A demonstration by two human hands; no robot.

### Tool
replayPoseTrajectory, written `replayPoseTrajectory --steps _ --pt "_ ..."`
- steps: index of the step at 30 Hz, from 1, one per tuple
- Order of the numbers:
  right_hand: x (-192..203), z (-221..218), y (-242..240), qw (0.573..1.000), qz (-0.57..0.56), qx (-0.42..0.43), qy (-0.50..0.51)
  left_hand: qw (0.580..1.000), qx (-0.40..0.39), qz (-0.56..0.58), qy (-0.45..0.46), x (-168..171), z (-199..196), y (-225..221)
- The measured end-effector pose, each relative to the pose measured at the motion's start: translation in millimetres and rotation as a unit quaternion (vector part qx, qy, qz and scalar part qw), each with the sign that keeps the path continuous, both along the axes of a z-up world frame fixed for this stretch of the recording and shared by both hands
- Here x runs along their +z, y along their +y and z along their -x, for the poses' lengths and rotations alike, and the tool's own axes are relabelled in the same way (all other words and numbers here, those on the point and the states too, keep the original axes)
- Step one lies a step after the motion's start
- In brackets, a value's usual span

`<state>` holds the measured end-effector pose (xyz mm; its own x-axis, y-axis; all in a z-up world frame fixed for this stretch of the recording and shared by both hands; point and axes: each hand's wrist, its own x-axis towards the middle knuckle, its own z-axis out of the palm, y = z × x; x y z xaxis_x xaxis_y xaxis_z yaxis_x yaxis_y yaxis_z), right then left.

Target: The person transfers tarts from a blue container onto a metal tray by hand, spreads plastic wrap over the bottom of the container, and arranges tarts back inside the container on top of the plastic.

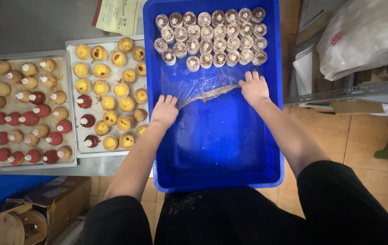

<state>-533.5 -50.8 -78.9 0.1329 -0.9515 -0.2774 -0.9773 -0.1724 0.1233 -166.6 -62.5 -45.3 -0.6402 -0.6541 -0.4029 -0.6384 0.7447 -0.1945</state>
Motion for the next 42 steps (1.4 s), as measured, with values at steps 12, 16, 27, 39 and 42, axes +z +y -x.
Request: replayPoseTrajectory --steps 12,16,27,39,42 --pt "24.1 -23.6 73.4 0.985 0.002 0.173 -0.016 0.968 0.164 -0.077 0.176 -26.8 30.0 0.0" --pt "14.0 -18.9 92.8 0.986 0.006 0.106 -0.126 0.977 0.136 -0.098 0.134 -53.9 23.4 15.1" --pt "33.0 -3.8 117.1 0.978 -0.011 0.165 -0.128 0.984 0.077 -0.097 0.127 -40.8 -9.4 44.3" --pt "56.6 -27.0 163.6 0.923 -0.273 0.210 -0.169 0.976 -0.028 -0.203 -0.072 -20.0 -25.1 88.1" --pt "65.7 -28.4 179.8 0.912 -0.298 0.210 -0.186 0.969 -0.062 -0.223 -0.091 0.4 -23.9 100.2"
